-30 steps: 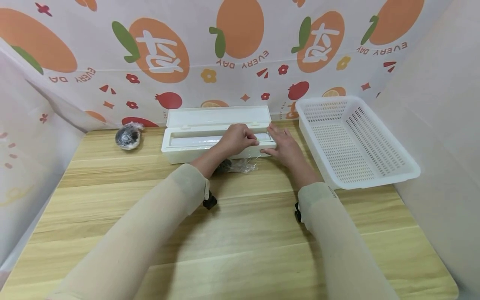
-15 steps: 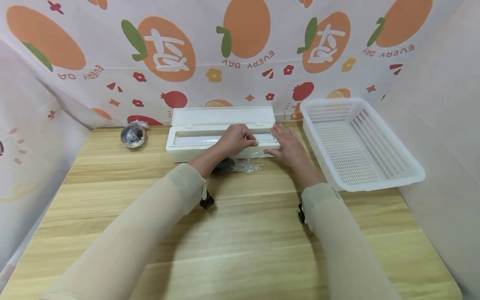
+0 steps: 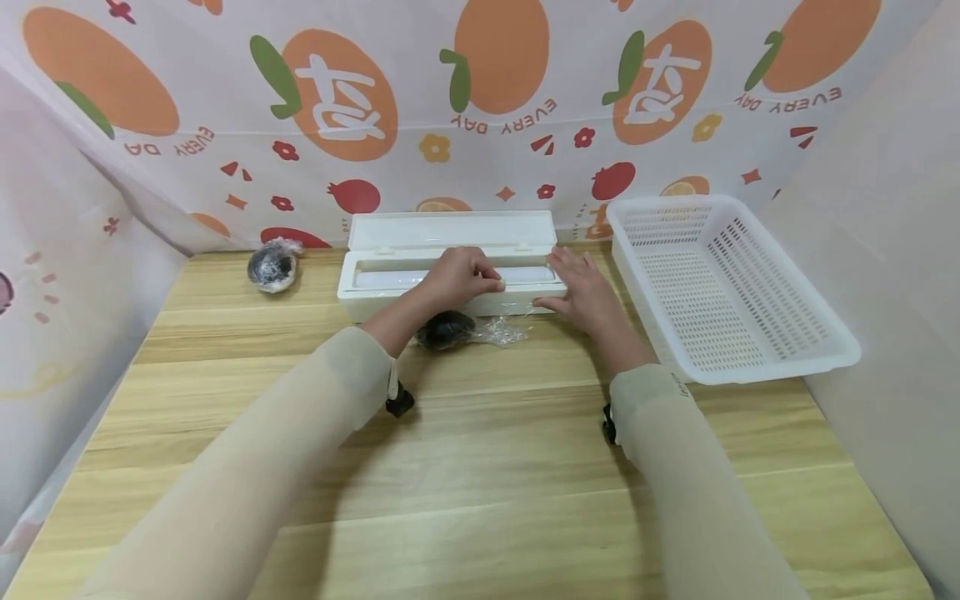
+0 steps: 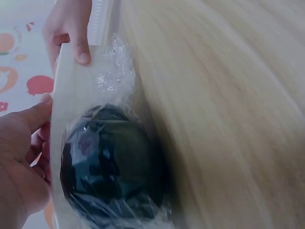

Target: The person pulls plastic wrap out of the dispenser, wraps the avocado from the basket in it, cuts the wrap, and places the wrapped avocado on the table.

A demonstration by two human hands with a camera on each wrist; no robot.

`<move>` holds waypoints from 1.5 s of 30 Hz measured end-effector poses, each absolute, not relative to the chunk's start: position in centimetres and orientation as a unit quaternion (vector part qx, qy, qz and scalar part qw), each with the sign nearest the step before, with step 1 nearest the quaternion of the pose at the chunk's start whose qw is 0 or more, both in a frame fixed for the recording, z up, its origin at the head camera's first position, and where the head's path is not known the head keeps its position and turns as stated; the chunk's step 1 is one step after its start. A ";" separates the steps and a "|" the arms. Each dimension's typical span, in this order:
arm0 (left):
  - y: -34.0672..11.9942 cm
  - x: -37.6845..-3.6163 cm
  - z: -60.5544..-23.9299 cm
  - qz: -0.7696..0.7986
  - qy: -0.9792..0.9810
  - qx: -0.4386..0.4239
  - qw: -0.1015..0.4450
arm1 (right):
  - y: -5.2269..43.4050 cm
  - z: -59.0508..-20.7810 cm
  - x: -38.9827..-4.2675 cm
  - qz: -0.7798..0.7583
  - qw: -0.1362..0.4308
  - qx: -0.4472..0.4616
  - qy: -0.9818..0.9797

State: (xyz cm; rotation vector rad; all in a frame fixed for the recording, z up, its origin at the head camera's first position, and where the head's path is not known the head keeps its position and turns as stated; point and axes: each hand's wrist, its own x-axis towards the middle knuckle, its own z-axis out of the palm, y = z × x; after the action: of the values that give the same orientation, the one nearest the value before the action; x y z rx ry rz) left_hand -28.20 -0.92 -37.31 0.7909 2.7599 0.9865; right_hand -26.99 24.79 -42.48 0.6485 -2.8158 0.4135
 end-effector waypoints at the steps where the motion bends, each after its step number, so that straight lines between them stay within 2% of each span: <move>1: -1.1 -28.2 -37.4 0.328 0.906 0.261 0.054 | 24.8 -42.5 -27.0 0.142 0.110 0.221 -0.959; 17: -4.8 -27.5 -37.9 0.331 0.908 0.252 0.053 | 25.2 -43.1 -26.9 0.135 0.103 0.212 -0.962; 27: -6.1 -27.1 -38.2 0.322 0.907 0.270 0.010 | 25.1 -43.2 -27.0 0.142 0.108 0.216 -0.960; 37: -7.1 -26.5 -38.6 0.333 0.908 0.256 -0.008 | 24.7 -43.2 -26.8 0.144 0.122 0.221 -0.957; 45: -8.1 -26.6 -38.4 0.337 0.906 0.255 -0.029 | 24.9 -42.7 -26.8 0.137 0.108 0.212 -0.962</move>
State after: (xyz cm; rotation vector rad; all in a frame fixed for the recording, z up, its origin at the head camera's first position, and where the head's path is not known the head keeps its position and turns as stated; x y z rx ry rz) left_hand -26.57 -8.06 -38.38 0.8173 2.8987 1.0783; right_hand -26.85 24.90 -42.68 0.6234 -2.8302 0.4027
